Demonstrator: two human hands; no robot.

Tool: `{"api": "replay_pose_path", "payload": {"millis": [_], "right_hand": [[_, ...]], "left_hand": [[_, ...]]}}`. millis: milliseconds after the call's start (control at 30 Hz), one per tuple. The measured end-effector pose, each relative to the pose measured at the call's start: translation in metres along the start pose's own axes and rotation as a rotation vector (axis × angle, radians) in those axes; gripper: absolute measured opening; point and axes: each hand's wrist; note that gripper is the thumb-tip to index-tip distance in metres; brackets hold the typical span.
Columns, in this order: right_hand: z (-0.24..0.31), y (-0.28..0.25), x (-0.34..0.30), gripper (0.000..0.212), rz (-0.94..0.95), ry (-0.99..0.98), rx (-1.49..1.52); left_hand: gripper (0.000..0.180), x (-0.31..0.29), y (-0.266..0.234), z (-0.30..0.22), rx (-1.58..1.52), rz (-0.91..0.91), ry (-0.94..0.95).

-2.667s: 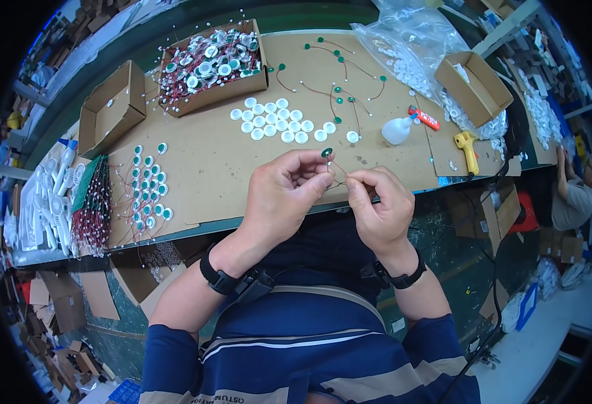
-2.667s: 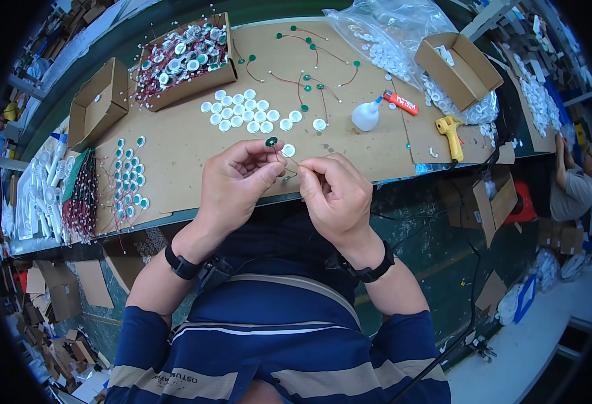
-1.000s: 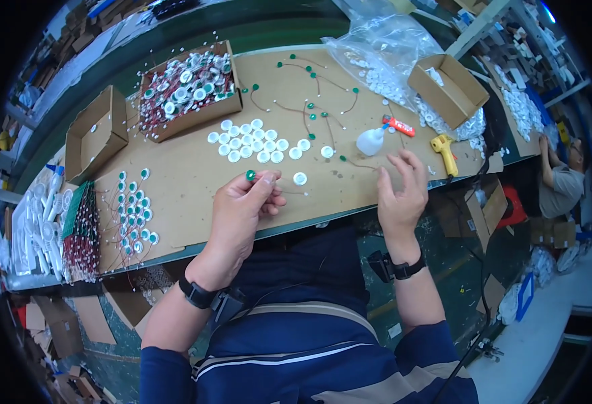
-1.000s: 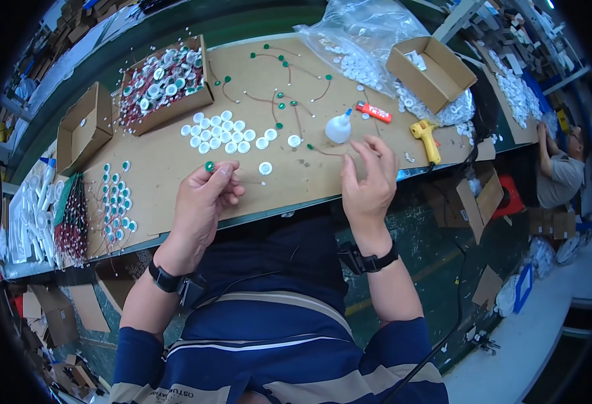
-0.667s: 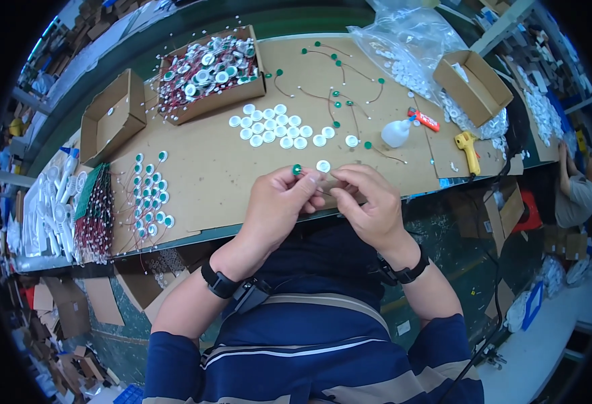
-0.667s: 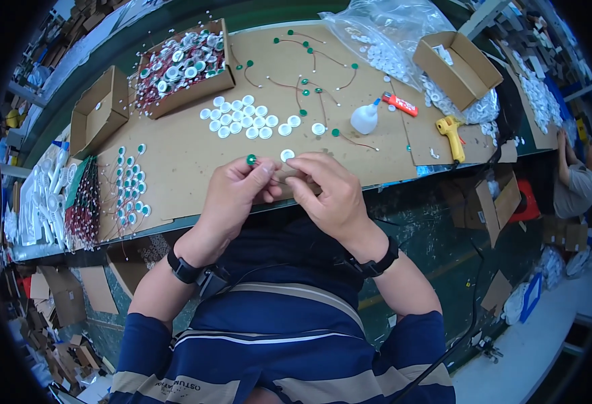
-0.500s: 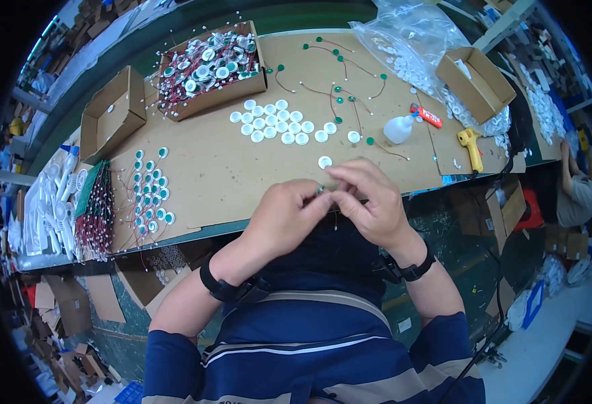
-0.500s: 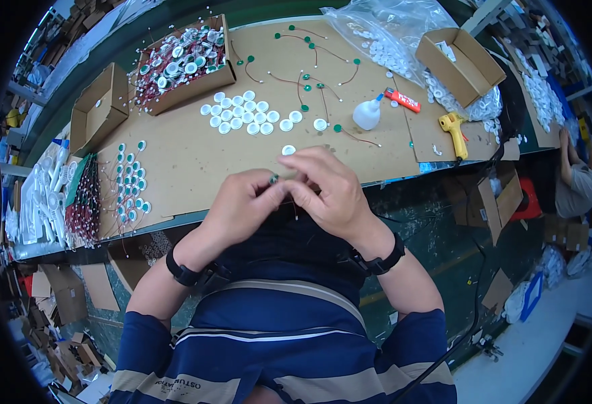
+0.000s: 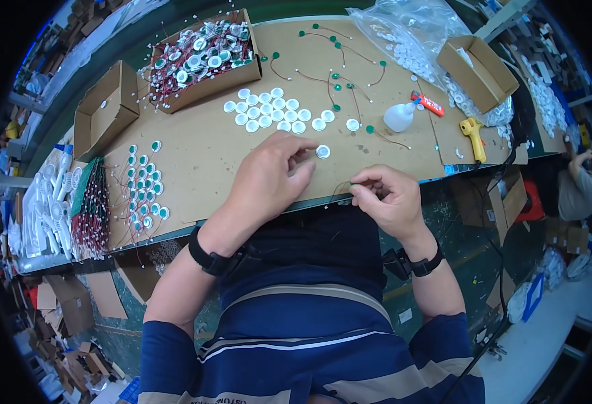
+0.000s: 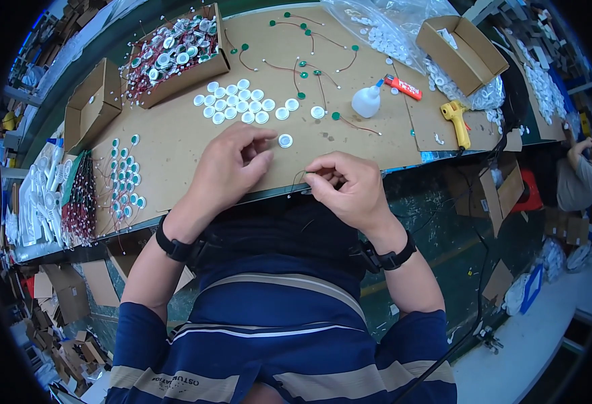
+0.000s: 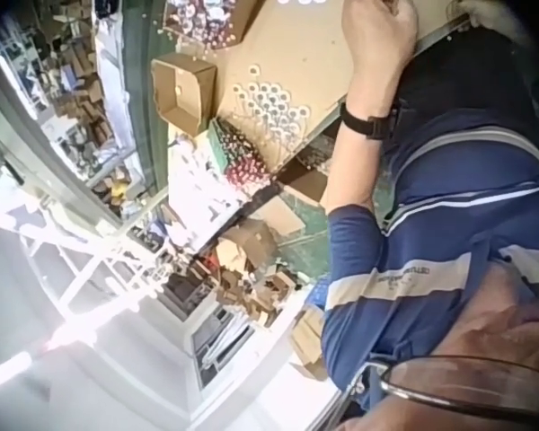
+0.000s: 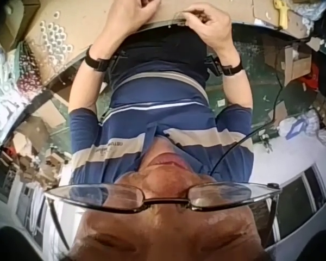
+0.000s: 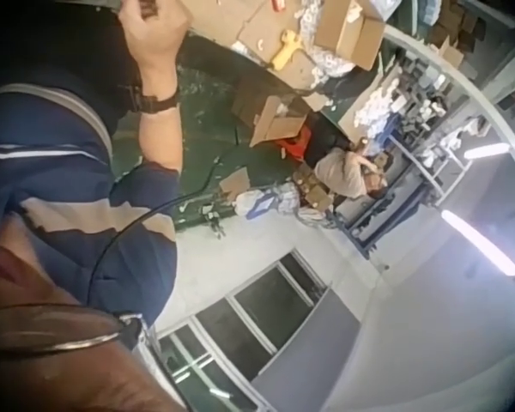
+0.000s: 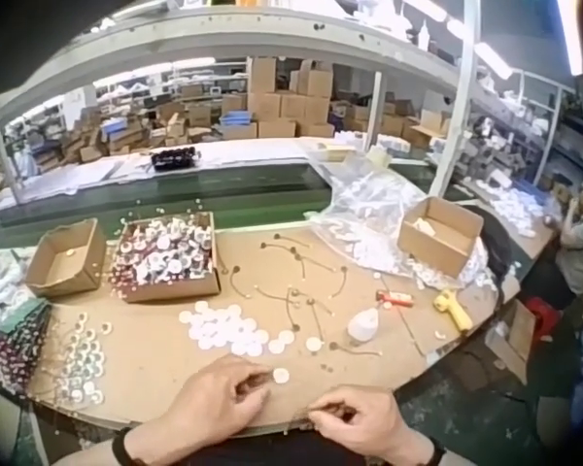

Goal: The person applies glue to a white plastic cap, presses a small green circuit board onto it, and then repeats this process for several more units. After assembling the components, they set the glue bottle aside and reach for a lighter.

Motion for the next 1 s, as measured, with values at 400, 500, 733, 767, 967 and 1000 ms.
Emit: {"api": "replay_pose_path", "payload": {"millis": [400, 500, 733, 767, 967, 1000], "right_hand": [[0.009, 0.002, 0.001, 0.018, 0.006, -0.110, -0.117], [0.010, 0.002, 0.001, 0.020, 0.031, -0.121, -0.082], [0.005, 0.008, 0.006, 0.020, 0.070, -0.091, -0.130], [0.003, 0.008, 0.007, 0.020, 0.068, -0.102, -0.155], [0.001, 0.010, 0.009, 0.020, 0.063, -0.084, -0.129], [0.002, 0.010, 0.009, 0.020, 0.067, -0.078, -0.124]], "left_hand": [[0.021, 0.015, 0.018, 0.010, 0.235, 0.048, 0.200], [0.019, 0.011, 0.008, 0.014, 0.190, 0.109, 0.264], [0.019, 0.006, 0.001, 0.020, 0.099, 0.142, 0.347], [0.019, 0.005, 0.003, 0.019, 0.081, 0.114, 0.336], [0.020, -0.001, -0.002, 0.022, 0.086, 0.108, 0.315], [0.019, -0.001, -0.003, 0.024, 0.089, 0.115, 0.371]]}}
Point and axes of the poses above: each hand's wrist, its own x-axis towards the middle knuckle, its own y-axis out of the palm, z = x × y, and after that the axes turned 9 degrees about -x, right-handed
